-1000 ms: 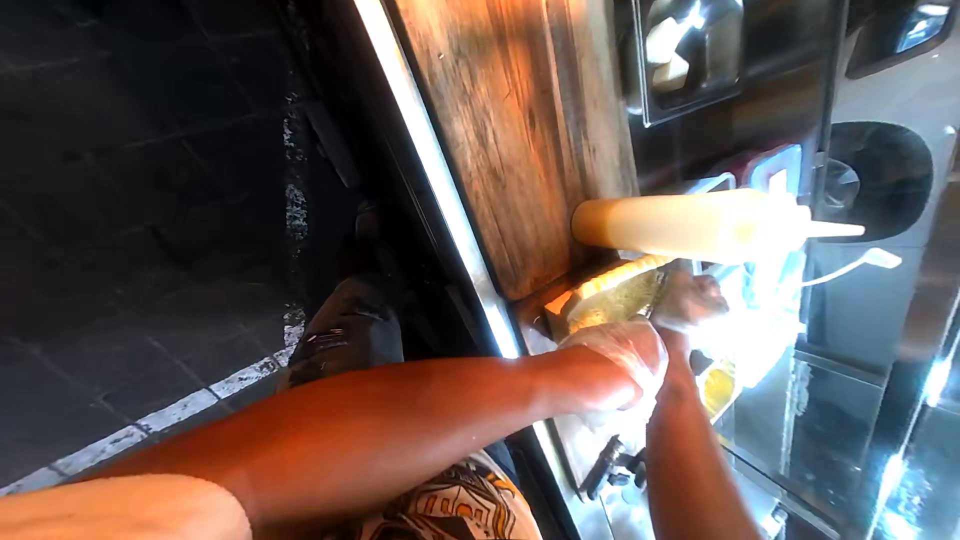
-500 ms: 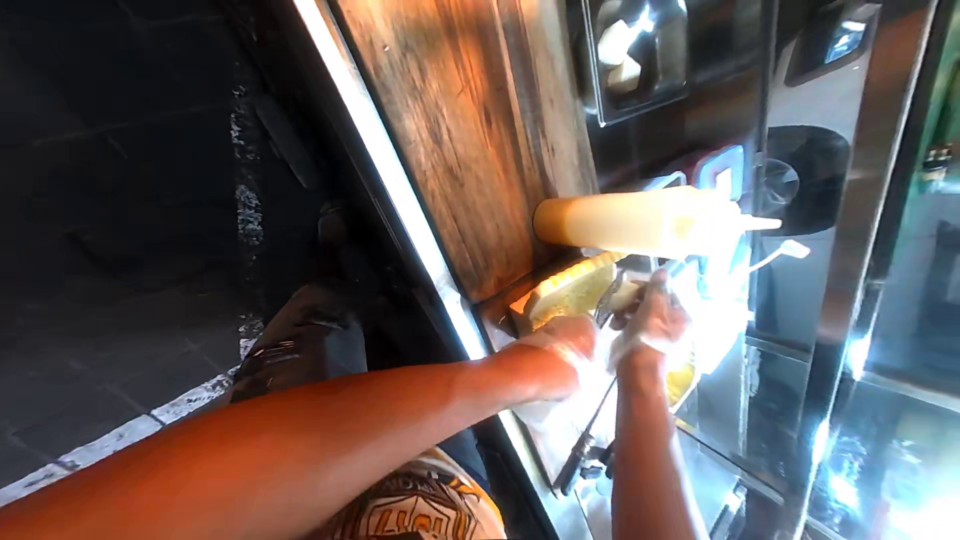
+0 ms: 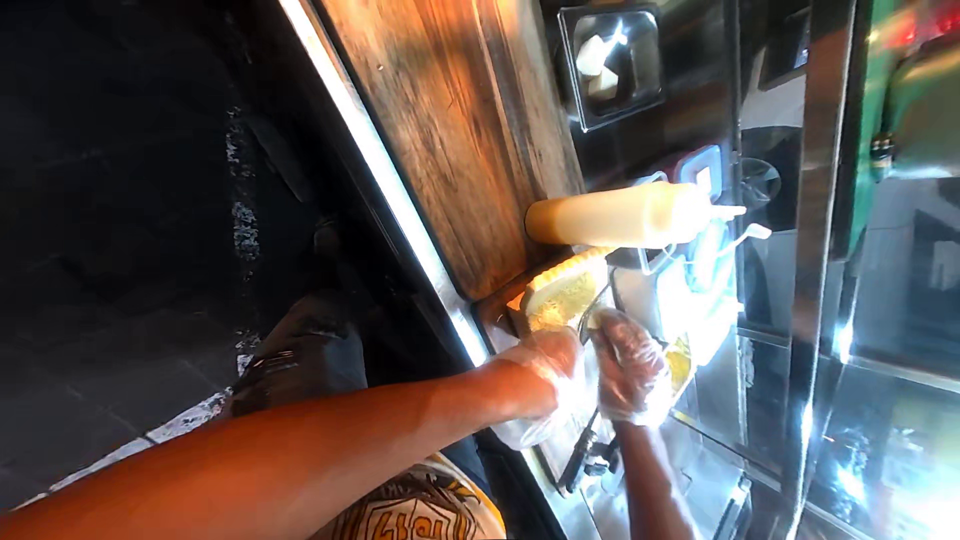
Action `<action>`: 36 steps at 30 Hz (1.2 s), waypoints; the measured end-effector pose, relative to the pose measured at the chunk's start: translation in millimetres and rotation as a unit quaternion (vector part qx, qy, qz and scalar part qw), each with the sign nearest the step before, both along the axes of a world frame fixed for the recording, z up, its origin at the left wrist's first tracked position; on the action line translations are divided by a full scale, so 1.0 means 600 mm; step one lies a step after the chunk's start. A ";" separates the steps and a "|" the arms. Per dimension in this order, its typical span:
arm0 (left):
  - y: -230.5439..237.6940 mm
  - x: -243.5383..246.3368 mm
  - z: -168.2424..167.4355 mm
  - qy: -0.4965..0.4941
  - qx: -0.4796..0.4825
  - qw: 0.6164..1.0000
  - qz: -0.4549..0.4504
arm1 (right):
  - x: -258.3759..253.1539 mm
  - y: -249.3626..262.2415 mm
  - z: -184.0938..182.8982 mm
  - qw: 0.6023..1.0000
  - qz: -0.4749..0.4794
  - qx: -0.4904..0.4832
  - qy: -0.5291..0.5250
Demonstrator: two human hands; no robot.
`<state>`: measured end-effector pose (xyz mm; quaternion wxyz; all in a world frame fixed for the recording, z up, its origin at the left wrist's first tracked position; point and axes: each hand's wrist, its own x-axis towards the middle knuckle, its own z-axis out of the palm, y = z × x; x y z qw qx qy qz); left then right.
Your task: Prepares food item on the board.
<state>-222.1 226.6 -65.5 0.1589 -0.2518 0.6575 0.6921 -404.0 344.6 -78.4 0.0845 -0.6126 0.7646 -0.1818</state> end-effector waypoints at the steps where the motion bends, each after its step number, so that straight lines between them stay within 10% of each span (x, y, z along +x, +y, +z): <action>1: 0.006 0.001 0.000 0.004 -0.011 1.000 -0.014 | 0.012 0.004 -0.012 0.999 -0.038 -0.019 -0.030; 8: 0.001 0.013 0.019 -0.038 -0.025 0.998 -0.048 | 0.121 -0.027 0.003 0.941 -0.318 0.006 -0.116; 25: -0.008 0.072 0.054 -0.037 -0.034 0.996 -0.073 | 0.192 -0.039 0.022 0.903 -0.382 -0.077 -0.178; 36: -0.011 0.064 0.062 -0.069 -0.022 0.993 -0.089 | 0.177 -0.046 0.018 0.907 -0.405 0.033 -0.109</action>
